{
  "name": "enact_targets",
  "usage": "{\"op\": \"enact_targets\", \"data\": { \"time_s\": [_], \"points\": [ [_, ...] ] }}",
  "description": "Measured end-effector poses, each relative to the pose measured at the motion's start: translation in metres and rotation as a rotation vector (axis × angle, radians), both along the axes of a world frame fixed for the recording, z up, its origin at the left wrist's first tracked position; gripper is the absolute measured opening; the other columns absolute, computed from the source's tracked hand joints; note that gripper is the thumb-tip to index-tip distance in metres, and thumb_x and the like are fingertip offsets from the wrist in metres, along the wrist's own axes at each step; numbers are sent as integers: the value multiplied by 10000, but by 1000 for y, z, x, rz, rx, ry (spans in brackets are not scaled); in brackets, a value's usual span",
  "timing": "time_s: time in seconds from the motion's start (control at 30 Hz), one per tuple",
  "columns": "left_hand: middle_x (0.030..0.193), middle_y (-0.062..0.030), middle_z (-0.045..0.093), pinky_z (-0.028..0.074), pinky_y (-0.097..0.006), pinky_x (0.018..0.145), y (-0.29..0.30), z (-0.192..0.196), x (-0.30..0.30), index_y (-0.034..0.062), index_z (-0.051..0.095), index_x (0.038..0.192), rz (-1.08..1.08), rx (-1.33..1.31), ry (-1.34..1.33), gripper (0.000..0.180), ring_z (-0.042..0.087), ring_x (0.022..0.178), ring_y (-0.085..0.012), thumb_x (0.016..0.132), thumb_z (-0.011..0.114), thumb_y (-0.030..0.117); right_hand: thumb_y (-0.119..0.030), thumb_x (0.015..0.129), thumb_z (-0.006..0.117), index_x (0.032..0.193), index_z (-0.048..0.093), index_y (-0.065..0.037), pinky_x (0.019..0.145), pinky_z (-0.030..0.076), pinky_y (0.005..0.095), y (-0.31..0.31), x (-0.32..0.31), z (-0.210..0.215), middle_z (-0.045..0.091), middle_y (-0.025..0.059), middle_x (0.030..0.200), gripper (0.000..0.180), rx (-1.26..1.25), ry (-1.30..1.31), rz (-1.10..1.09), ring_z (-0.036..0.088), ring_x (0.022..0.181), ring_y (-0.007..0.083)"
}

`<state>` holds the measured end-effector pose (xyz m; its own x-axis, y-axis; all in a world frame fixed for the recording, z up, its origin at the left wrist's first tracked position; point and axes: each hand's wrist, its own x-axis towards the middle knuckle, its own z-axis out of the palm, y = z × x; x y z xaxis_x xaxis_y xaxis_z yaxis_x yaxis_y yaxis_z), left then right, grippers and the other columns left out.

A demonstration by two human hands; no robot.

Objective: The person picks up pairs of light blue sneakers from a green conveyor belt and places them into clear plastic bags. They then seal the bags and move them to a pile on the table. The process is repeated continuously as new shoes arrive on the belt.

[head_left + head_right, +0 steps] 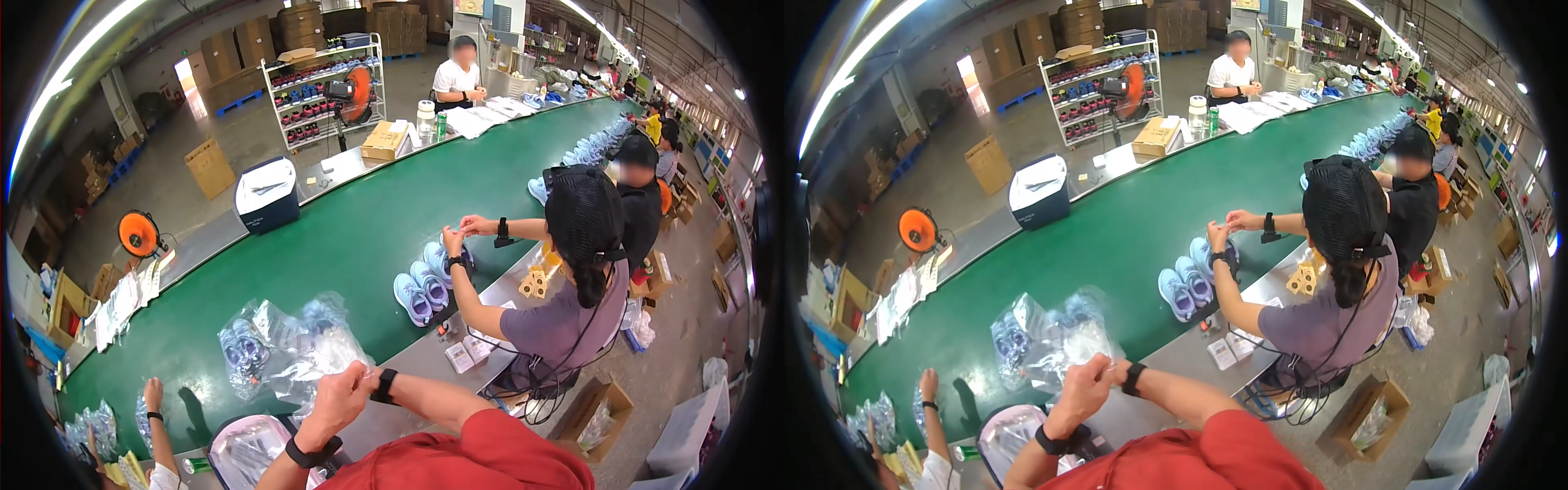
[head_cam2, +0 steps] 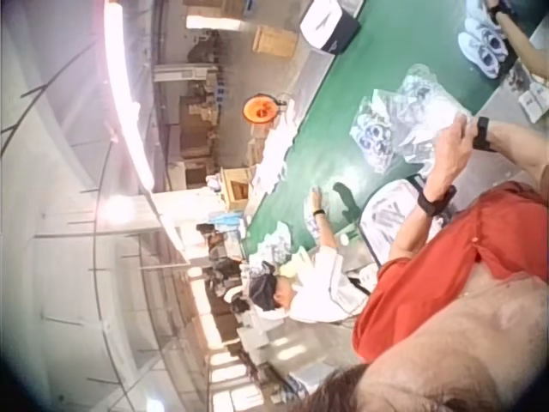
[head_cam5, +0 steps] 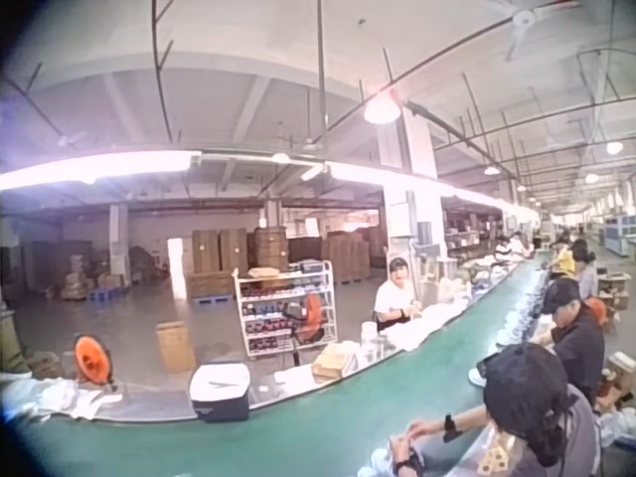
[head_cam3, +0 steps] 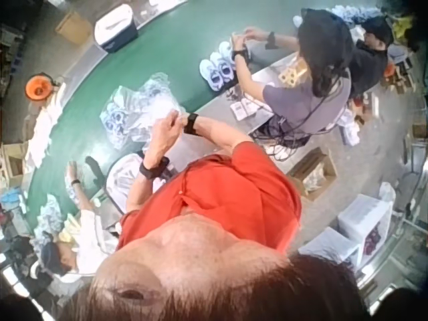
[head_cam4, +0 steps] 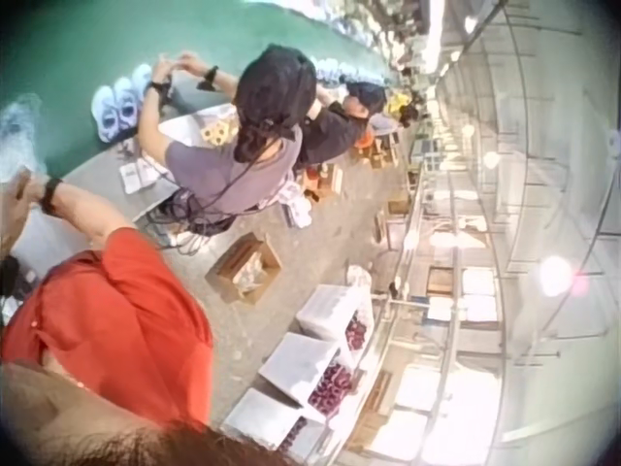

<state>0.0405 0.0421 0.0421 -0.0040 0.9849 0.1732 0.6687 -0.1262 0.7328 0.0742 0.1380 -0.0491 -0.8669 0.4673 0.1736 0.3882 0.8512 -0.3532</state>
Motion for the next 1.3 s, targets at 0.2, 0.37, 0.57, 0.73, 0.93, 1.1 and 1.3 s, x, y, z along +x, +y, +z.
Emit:
{"op": "enact_targets", "data": {
  "time_s": [0.2, 0.37, 0.57, 0.73, 0.93, 1.1, 1.3],
  "points": [
    [529, -10, 449, 364, -287, 442, 5, -23, -38, 74, 591, 1010, 350, -44, -100, 155, 423, 466, -86, 866, 593, 130, -283, 808, 519, 1165, 540, -89, 899, 378, 503, 55, -84, -94, 541, 214, 1154, 407, 140, 191, -207, 538, 1041, 388],
    [565, 2, 471, 382, -269, 436, -20, -58, -97, 108, 554, 1135, 601, -30, -471, 236, 441, 477, -78, 903, 515, 120, -297, 829, 552, 987, 652, -87, 759, 480, 436, 5, -18, -82, 653, 162, 886, 281, -558, -251, 64, 629, 834, 335],
    [633, -38, 530, 412, -321, 511, -33, -72, -80, 69, 552, 974, 560, -241, -906, 168, 504, 576, -99, 893, 546, 217, -399, 922, 531, 1125, 531, 5, 743, 527, 320, -47, 28, -39, 607, 106, 982, 452, -1638, 238, -54, 625, 863, 181],
    [606, 8, 494, 365, -253, 429, -38, -111, -87, 72, 542, 951, 639, 265, -714, 141, 440, 480, -55, 906, 557, 205, -253, 897, 598, 711, 518, -48, 504, 466, 272, -34, 30, -28, 546, 25, 627, 288, -1305, 337, -67, 569, 546, 127],
    [588, 57, 466, 316, -195, 387, -97, -74, -169, 93, 544, 935, 918, 362, -947, 91, 408, 457, -7, 929, 535, 184, -92, 834, 517, 766, 546, -12, 501, 432, 226, 51, 108, -66, 521, 46, 634, 109, -725, 294, -591, 530, 566, 125],
    [658, 41, 467, 343, -213, 397, -69, -64, -106, 87, 532, 910, 583, 90, -1221, 154, 406, 478, -27, 933, 518, 239, -385, 890, 585, 1074, 522, -81, 607, 503, 303, -50, 30, 0, 538, 29, 908, 360, -1474, 320, -93, 551, 813, 119],
    [718, 54, 472, 359, -213, 530, -61, -58, -94, 91, 556, 914, 557, 205, -1031, 128, 424, 636, -38, 916, 540, 218, -314, 893, 597, 877, 535, -31, 551, 435, 217, -80, 19, 18, 520, 22, 740, 291, -1280, 366, -67, 531, 664, 111]
  ]
}}
